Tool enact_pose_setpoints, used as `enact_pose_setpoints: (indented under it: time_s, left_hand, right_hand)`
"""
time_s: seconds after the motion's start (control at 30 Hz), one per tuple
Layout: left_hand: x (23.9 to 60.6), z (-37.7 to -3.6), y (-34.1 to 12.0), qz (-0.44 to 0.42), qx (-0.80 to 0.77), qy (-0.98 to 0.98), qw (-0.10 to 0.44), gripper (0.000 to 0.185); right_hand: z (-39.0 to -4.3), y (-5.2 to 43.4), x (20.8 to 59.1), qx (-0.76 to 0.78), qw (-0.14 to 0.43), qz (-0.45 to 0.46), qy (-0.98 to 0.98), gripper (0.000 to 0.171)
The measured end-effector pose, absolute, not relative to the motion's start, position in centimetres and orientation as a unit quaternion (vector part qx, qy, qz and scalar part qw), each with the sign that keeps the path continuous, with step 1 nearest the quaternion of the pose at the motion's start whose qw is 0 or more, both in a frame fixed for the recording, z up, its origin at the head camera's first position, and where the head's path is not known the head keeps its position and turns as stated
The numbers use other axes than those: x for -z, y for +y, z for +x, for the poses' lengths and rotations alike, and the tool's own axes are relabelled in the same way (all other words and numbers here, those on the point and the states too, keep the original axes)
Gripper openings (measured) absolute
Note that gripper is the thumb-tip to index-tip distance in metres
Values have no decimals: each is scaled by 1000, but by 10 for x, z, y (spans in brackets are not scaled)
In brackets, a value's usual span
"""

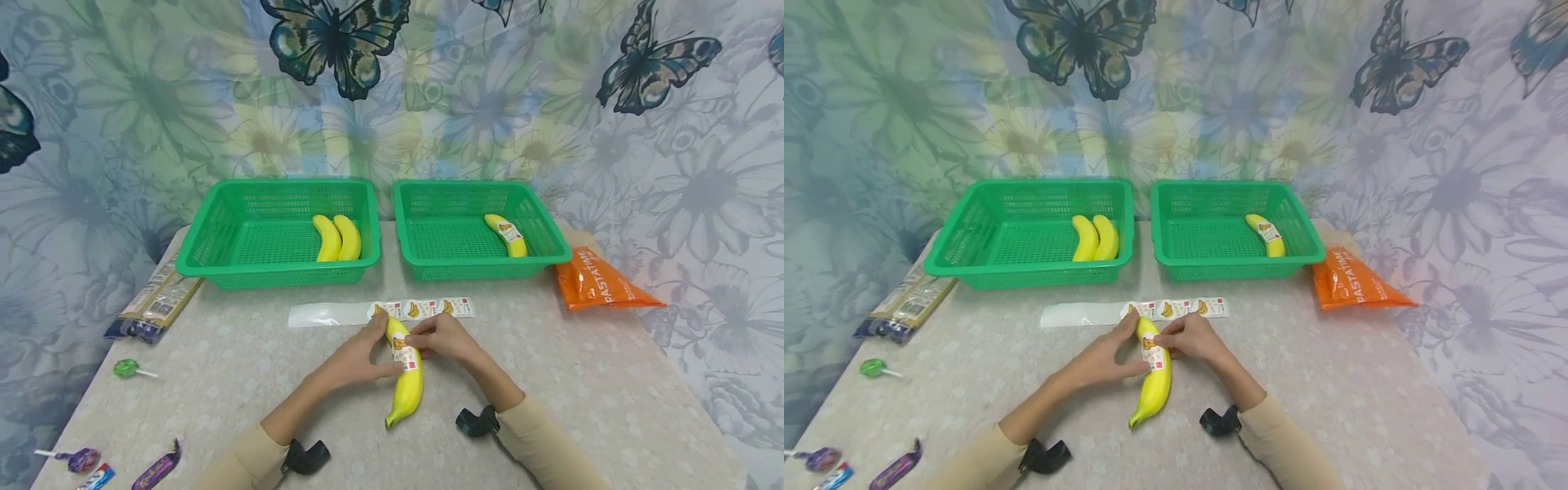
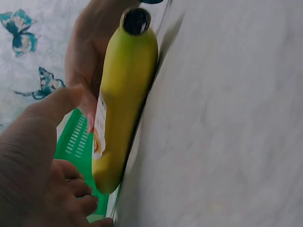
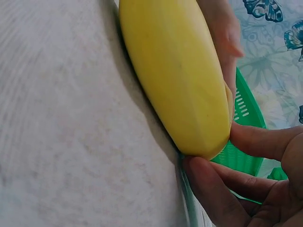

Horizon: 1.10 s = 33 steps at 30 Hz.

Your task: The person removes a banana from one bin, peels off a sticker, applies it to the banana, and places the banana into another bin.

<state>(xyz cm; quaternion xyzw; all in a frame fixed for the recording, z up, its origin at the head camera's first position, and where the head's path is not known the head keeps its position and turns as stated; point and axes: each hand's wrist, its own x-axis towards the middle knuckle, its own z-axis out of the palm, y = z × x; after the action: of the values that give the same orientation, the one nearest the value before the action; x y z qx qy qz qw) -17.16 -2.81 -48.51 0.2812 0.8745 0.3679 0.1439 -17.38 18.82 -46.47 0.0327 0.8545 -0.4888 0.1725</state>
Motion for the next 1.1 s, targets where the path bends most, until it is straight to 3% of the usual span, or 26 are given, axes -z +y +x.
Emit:
enact_pose_setpoints:
  time_s: [0.2,0.37,0.73,1.1]
  left_hand:
    - [487,-165,-25,303,-328,883,143,116]
    - [489,-164,-24,302,-324,886,135,117]
    - [490,-161,-22,296,-325,888,137,118]
    - [489,-161,-23,301,-324,886,136,117]
  right_hand:
    - [-174,188,464,479,161,26,862,25]
    - [-171,187,459,457,150,17,877,27]
    - [-159,182,451,389,139,1,911,48]
    - [-159,184,460,421,143,8,896,46]
